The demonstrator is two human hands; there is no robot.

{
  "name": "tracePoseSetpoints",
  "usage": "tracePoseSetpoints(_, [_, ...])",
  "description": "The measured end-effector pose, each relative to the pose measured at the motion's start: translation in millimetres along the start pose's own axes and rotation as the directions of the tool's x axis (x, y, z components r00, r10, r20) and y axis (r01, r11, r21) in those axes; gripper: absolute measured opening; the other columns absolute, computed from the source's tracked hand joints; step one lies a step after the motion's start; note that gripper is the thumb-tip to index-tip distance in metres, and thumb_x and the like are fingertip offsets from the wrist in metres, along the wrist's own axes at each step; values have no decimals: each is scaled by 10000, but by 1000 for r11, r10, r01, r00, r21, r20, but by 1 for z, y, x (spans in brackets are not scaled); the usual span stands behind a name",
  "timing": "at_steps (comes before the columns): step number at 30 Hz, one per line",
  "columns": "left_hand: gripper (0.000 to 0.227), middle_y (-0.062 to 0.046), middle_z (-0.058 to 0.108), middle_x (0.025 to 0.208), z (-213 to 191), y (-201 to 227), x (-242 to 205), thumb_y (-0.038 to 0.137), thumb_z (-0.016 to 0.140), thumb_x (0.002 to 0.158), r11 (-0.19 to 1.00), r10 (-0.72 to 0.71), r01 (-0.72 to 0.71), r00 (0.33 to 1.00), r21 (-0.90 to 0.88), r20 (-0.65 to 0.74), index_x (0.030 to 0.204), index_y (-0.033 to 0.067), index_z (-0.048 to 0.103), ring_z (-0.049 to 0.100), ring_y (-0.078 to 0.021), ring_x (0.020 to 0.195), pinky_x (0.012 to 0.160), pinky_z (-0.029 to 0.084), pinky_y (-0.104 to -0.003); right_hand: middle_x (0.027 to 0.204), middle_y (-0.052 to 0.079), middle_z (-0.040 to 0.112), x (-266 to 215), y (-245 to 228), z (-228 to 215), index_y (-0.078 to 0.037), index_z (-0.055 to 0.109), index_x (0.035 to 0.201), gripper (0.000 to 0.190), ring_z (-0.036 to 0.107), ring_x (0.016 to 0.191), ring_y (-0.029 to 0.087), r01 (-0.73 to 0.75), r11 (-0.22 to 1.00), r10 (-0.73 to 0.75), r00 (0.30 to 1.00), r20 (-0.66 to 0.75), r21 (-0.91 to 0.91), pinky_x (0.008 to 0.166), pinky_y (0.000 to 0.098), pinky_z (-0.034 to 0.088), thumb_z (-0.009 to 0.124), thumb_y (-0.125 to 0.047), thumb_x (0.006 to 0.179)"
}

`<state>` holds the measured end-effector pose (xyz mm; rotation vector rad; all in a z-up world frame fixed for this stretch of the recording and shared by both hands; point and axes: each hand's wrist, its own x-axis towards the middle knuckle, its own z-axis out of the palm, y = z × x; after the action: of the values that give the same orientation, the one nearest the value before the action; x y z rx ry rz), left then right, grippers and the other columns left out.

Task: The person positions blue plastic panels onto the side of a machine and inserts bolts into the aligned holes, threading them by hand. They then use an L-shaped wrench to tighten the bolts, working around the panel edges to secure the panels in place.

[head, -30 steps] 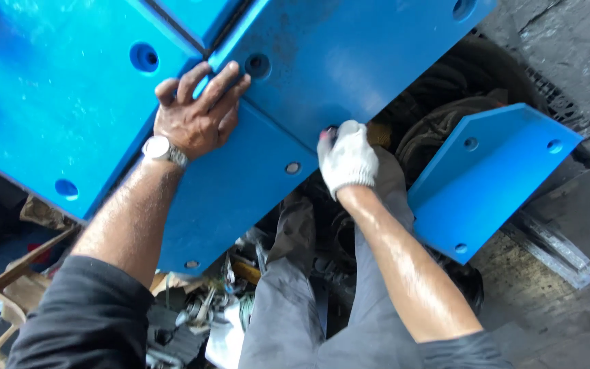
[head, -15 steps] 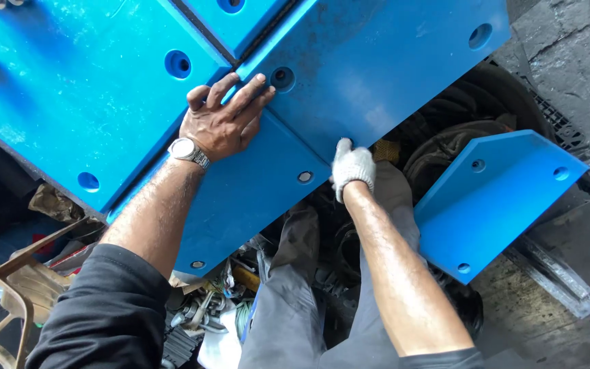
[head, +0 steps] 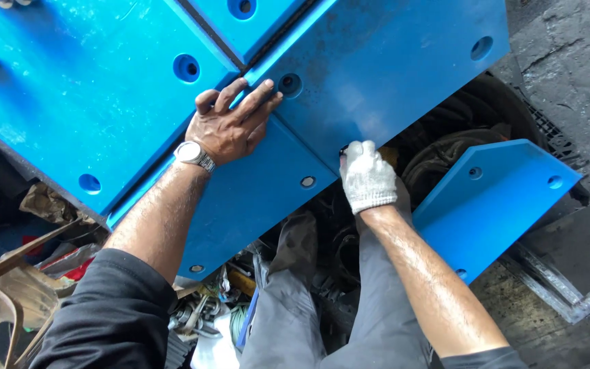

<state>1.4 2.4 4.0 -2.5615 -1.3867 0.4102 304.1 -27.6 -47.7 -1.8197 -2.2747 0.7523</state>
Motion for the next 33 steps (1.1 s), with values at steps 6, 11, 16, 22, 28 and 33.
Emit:
tracePoseSetpoints(6, [623,108,375,1633,0,0,3,392,673,964,995,0,8,997,-99,79,1567,390,514,333,-181,1419,1056,230,-400,940,181,626,2,-4,5,-50,610,954,282,695,669,368,-71,997,67,991,115,32,548,478,574,738,-295,905])
tracePoseSetpoints(11, [605,116,363,1631,-1,1,2,405,669,981,999,4,-2,998,-32,62,1568,387,524,341,-172,1415,1081,224,-408,704,132,717,2,-24,22,-25,678,854,298,746,658,292,-568,763,565,818,107,307,607,387,591,693,-316,915])
tracePoseSetpoints(16, [575,113,352,1656,-1,0,0,410,674,1013,999,3,-2,999,-40,32,1568,393,530,331,-177,1446,1107,228,-402,650,92,616,1,-3,62,-35,617,836,342,613,492,217,-772,-273,661,283,695,574,391,343,478,619,-356,953])
tracePoseSetpoints(22, [582,107,369,1632,2,1,0,403,661,989,999,-9,12,997,-38,72,1554,410,524,320,-176,1441,1088,249,-401,776,37,610,-26,24,80,-53,688,1019,315,550,619,168,-653,-98,730,465,501,751,514,330,443,621,-355,959])
tracePoseSetpoints(28, [570,34,400,1602,-1,2,2,420,656,1034,989,-91,96,995,-109,52,1570,289,515,388,-159,1414,1067,287,-407,1224,86,669,-28,25,87,-96,606,1253,353,638,1108,266,-411,-513,534,535,655,754,906,528,537,616,-273,948])
tracePoseSetpoints(33, [615,-56,417,1573,-8,2,4,427,670,1021,954,-175,183,983,-237,56,1561,208,472,468,-212,1354,1040,326,-408,1245,135,660,-36,19,66,-39,608,1223,304,639,1143,291,-430,-435,494,620,609,791,966,576,552,606,-243,998])
